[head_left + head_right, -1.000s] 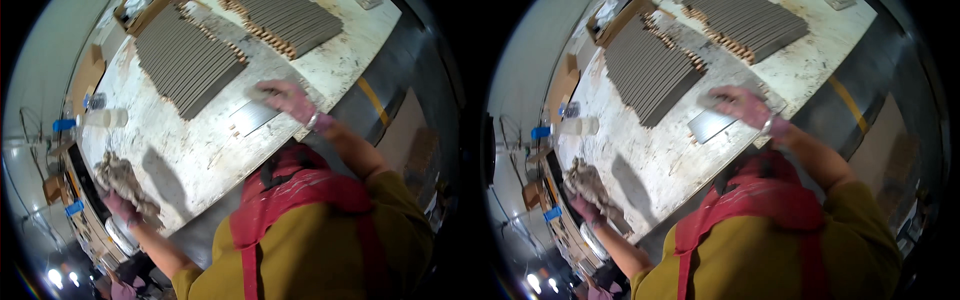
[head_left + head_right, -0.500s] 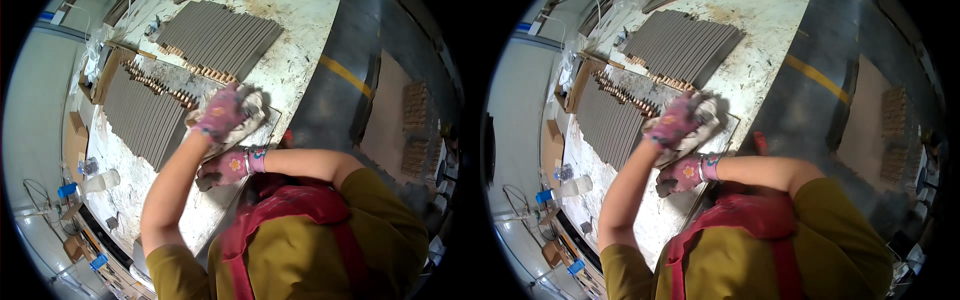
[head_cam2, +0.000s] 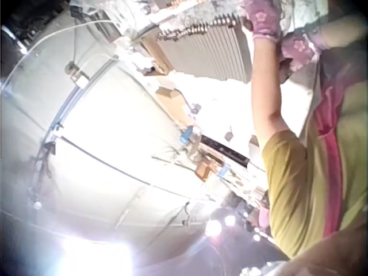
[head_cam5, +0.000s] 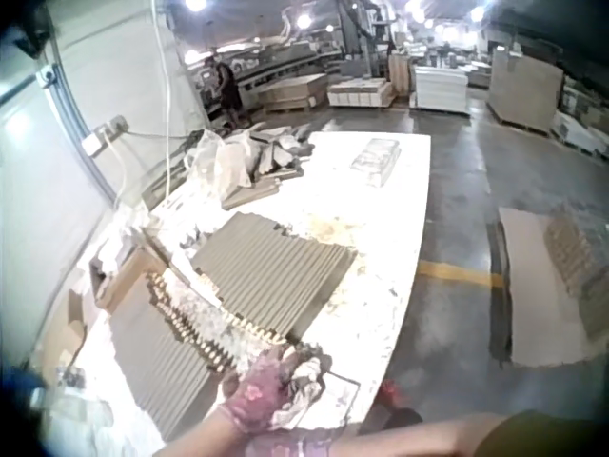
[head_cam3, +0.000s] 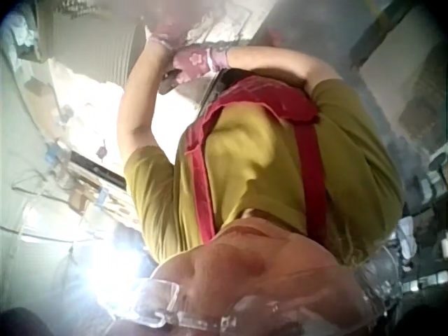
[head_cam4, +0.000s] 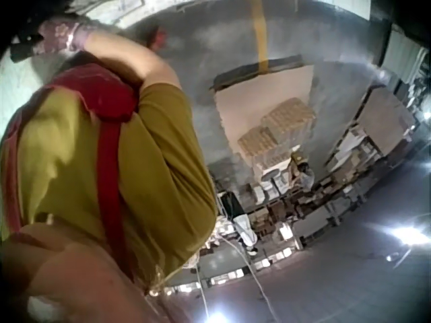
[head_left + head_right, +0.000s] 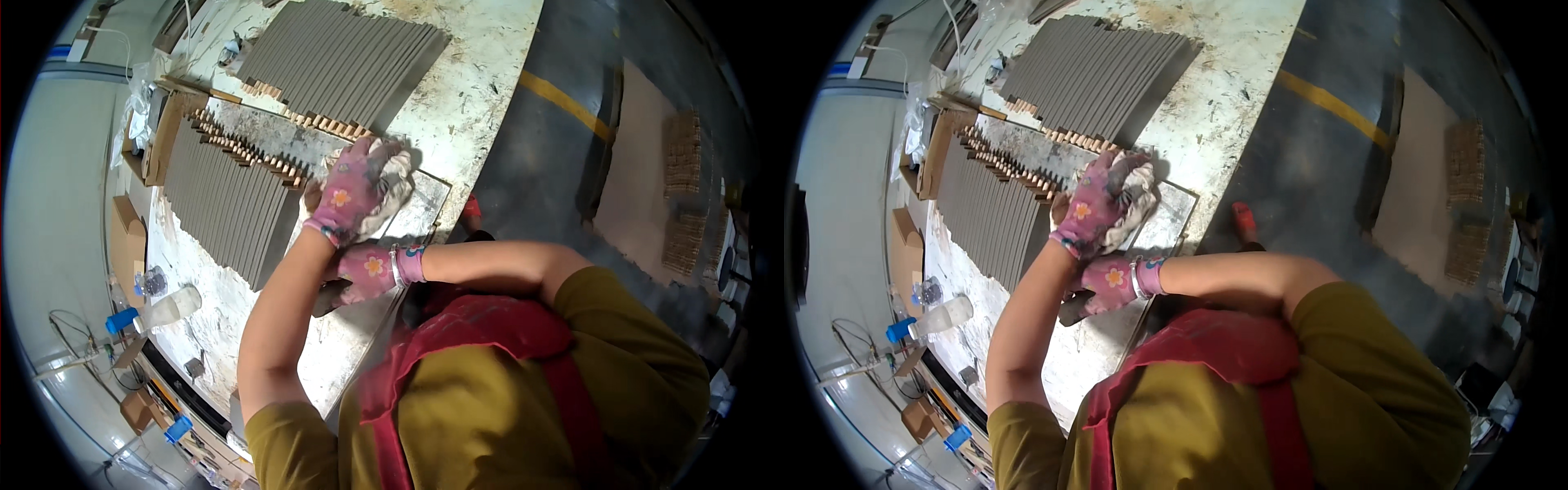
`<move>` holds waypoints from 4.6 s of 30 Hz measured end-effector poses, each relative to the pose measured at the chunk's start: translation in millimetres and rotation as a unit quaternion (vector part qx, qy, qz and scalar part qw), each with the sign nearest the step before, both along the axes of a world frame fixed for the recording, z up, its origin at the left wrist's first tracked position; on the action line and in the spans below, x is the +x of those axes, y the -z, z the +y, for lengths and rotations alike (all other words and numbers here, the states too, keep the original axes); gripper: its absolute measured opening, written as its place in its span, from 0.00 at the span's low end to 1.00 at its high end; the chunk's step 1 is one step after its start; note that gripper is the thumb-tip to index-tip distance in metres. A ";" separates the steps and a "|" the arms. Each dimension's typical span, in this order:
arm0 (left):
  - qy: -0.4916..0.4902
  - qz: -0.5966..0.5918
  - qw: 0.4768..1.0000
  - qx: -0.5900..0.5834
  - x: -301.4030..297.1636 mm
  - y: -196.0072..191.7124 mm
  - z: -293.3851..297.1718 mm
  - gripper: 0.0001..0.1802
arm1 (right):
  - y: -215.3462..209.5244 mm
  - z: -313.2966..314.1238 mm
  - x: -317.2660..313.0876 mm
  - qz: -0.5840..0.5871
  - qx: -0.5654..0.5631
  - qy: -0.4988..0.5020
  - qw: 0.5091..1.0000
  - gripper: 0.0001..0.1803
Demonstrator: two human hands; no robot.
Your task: The person uses a small grey block to polish the surfaces and ends of several wooden slats, wiping them with a cloth and then placing them in a stack.
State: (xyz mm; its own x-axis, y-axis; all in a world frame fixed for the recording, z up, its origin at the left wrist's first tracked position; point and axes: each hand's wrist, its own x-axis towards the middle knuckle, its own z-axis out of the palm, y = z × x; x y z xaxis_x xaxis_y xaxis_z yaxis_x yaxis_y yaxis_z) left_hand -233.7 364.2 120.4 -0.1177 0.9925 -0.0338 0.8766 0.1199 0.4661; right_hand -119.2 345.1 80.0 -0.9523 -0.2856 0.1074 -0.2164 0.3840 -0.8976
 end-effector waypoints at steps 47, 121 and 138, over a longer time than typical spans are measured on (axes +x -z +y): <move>-0.471 -0.592 0.639 0.144 63.1 -26.9 -252.2 0.21 | 23.0 79.2 -3.6 -0.153 -0.663 0.199 0.705 0.22; -0.326 0.073 0.941 0.058 39.4 -102.2 -245.9 0.28 | -18.6 100.8 57.5 -0.078 -0.424 0.457 0.778 0.22; -0.385 -0.128 0.906 0.118 80.3 18.6 -204.0 0.46 | -33.4 59.0 93.7 0.058 0.170 0.310 0.934 0.28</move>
